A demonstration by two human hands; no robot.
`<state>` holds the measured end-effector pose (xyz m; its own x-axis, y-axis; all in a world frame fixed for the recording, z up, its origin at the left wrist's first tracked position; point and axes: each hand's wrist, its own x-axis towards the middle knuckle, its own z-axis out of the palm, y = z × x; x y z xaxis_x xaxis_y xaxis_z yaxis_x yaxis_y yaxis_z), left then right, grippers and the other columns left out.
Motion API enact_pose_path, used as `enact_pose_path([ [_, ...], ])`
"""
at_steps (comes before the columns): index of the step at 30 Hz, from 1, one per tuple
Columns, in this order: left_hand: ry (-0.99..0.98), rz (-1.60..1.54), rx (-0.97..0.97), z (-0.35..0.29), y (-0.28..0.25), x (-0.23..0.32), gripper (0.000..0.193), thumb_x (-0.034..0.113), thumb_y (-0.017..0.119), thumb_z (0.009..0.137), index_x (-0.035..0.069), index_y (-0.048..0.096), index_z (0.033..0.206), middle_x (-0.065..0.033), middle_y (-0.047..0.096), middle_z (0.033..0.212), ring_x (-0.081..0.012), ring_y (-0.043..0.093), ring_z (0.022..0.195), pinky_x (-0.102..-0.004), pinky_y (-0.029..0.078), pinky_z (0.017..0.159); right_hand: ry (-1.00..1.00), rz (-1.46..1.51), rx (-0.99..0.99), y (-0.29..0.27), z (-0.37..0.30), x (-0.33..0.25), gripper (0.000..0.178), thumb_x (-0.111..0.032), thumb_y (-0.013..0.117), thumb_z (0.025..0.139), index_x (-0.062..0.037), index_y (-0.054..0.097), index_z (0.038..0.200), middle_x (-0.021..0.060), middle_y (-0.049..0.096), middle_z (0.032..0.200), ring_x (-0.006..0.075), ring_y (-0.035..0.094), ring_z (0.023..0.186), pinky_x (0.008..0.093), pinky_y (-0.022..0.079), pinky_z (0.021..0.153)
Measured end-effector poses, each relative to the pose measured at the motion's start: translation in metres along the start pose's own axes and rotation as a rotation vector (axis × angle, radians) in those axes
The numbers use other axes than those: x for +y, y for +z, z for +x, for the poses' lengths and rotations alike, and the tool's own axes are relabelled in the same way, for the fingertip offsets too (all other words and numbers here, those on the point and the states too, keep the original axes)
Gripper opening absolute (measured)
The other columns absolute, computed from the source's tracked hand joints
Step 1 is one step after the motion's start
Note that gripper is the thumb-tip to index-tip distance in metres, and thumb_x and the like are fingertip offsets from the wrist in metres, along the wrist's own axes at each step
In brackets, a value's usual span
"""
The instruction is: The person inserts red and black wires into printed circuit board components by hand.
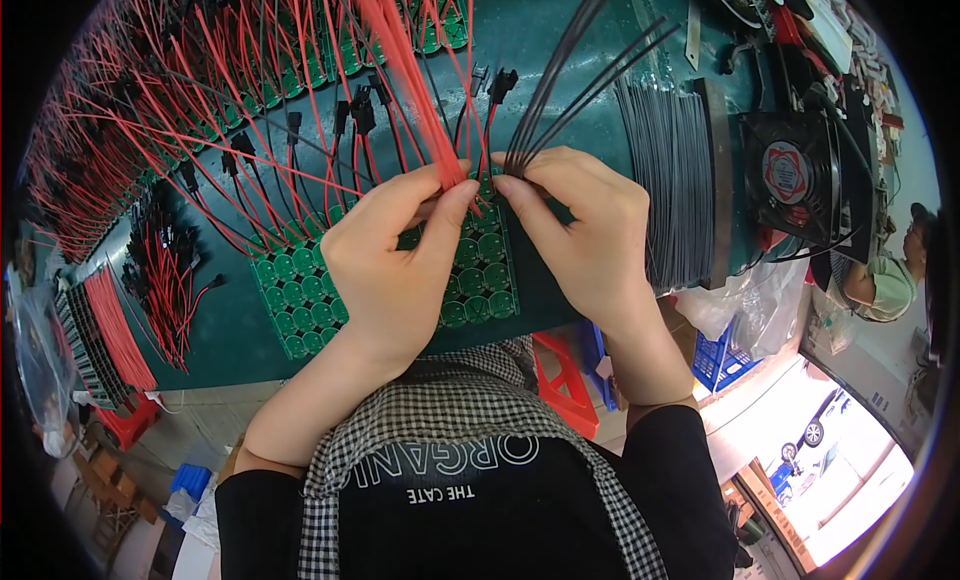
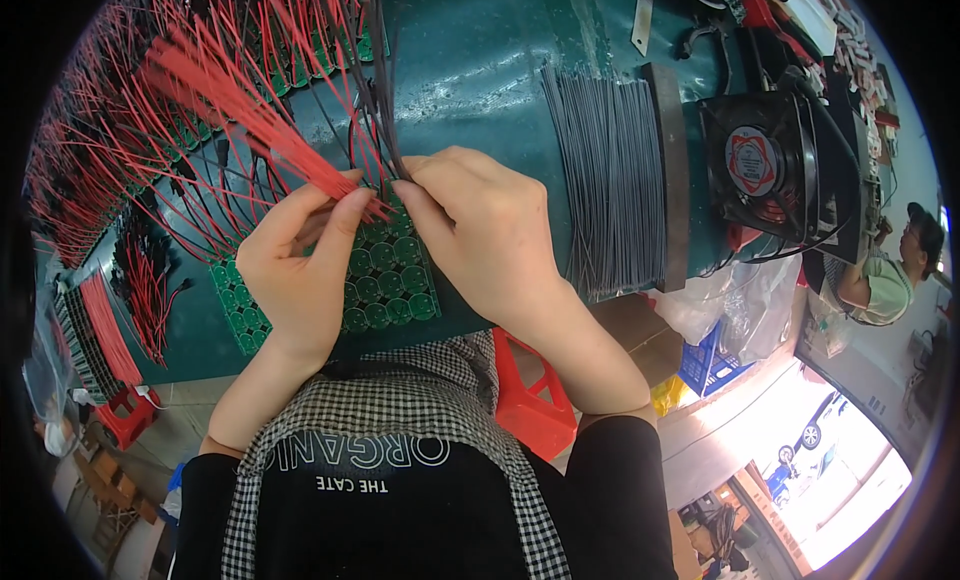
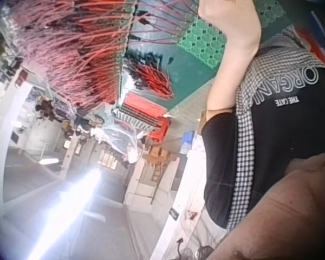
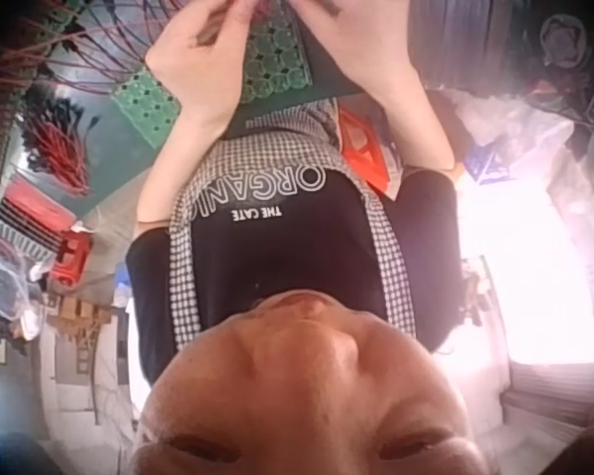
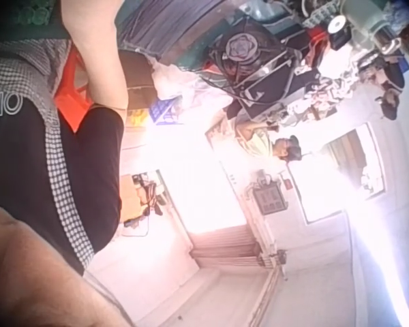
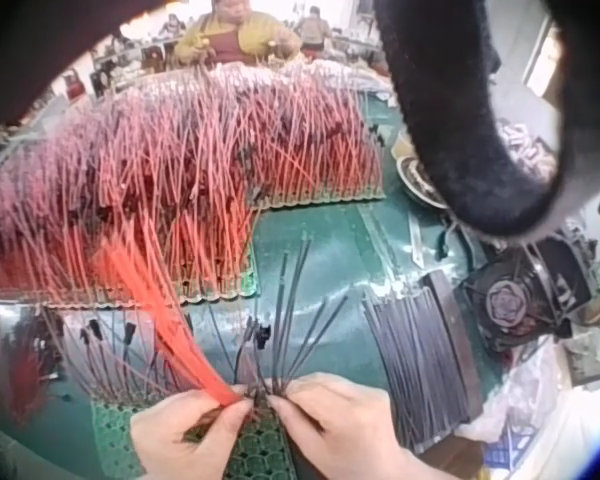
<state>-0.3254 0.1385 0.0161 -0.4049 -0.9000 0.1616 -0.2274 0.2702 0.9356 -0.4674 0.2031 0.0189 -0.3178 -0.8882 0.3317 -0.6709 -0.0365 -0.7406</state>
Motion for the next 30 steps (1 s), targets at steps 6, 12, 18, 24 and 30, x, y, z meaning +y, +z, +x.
enact_pose_path([
  [6, -0.135, -0.172, -0.008, -0.004, -0.007, -0.006, 0.013, 0.003, 0.069, 0.081, -0.004, 0.068, 0.092, -0.0110, 0.070, 0.085, -0.0130, 0.067, 0.071, -0.0235, 0.053, 0.065, 0.050, -0.018, 0.006, -0.002, 0.003, -0.001, 0.010, 0.002, 0.070, 0.075, 0.0042, 0.066, 0.083, 0.0115, 0.069, 0.084, 0.0221, 0.066, 0.075, 0.0285, 0.051, 0.068],
  [12, -0.220, -0.270, -0.073, -0.007, -0.004, -0.003, 0.013, 0.002, 0.070, 0.081, -0.005, 0.068, 0.091, -0.0104, 0.069, 0.082, -0.0119, 0.066, 0.071, -0.0221, 0.052, 0.065, 0.208, 0.140, 0.061, -0.011, -0.008, 0.002, 0.009, -0.001, 0.070, 0.076, 0.0024, 0.067, 0.084, 0.0112, 0.067, 0.080, 0.0207, 0.067, 0.071, 0.0269, 0.051, 0.062],
  [18, -0.158, -0.184, -0.048, -0.010, 0.000, -0.004, 0.011, 0.000, 0.071, 0.078, -0.006, 0.068, 0.086, -0.0099, 0.069, 0.077, -0.0131, 0.067, 0.068, -0.0225, 0.052, 0.063, 0.290, 0.232, 0.050, -0.009, -0.018, 0.003, 0.009, 0.000, 0.071, 0.075, 0.0036, 0.067, 0.082, 0.0115, 0.068, 0.080, 0.0194, 0.068, 0.071, 0.0259, 0.051, 0.063],
  [24, -0.092, -0.086, -0.068, -0.010, 0.002, -0.005, 0.010, 0.000, 0.072, 0.076, -0.005, 0.068, 0.084, -0.0112, 0.069, 0.076, -0.0157, 0.068, 0.066, -0.0232, 0.052, 0.061, 0.260, 0.179, 0.034, -0.009, -0.018, 0.004, 0.009, 0.001, 0.071, 0.074, 0.0037, 0.067, 0.081, 0.0120, 0.068, 0.078, 0.0208, 0.067, 0.070, 0.0267, 0.051, 0.062],
  [30, -0.060, -0.097, -0.057, -0.010, 0.003, -0.007, 0.010, 0.001, 0.073, 0.076, -0.005, 0.068, 0.084, -0.0111, 0.069, 0.076, -0.0158, 0.068, 0.066, -0.0236, 0.051, 0.060, 0.225, 0.161, 0.059, -0.008, -0.019, 0.006, 0.009, 0.000, 0.071, 0.074, 0.0032, 0.066, 0.080, 0.0117, 0.067, 0.077, 0.0224, 0.067, 0.069, 0.0278, 0.050, 0.061],
])
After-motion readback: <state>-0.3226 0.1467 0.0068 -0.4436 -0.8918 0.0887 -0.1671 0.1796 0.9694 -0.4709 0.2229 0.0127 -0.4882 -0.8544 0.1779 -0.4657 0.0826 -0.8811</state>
